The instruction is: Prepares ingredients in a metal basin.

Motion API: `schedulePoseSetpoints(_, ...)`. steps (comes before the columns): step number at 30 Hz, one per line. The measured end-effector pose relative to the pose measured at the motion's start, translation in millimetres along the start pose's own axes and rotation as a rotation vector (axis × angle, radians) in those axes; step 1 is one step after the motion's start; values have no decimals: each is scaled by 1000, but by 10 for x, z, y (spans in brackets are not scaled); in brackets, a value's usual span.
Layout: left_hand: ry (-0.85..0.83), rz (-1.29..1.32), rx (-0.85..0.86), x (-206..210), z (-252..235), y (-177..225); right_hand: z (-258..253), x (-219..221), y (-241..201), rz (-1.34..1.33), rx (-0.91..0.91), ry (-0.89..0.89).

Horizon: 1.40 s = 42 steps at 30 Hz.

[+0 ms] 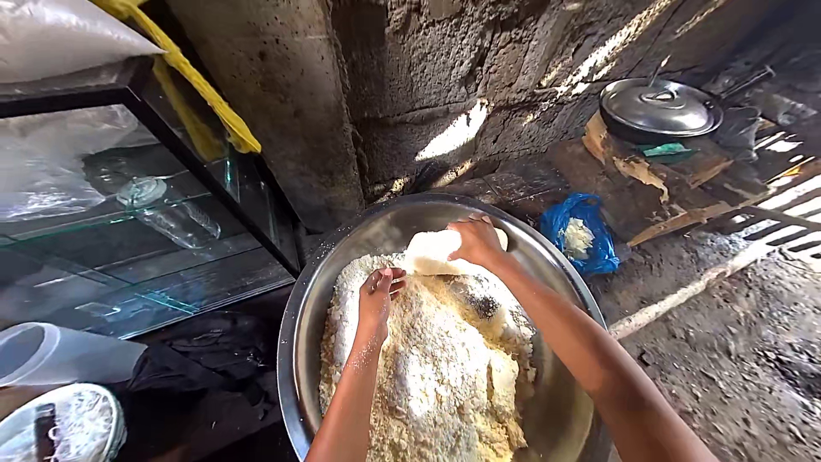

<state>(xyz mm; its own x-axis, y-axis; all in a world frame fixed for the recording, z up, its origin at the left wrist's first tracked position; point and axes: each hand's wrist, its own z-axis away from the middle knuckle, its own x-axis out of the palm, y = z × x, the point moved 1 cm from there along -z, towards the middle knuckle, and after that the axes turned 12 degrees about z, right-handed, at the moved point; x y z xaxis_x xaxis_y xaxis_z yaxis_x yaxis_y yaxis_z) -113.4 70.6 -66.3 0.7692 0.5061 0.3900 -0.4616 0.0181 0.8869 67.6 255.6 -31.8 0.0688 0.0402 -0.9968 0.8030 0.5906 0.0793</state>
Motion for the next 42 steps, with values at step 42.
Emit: schedulePoseSetpoints(42,-220,35,-180,306,351,-143,1470,86,-199,-1564,460,-193)
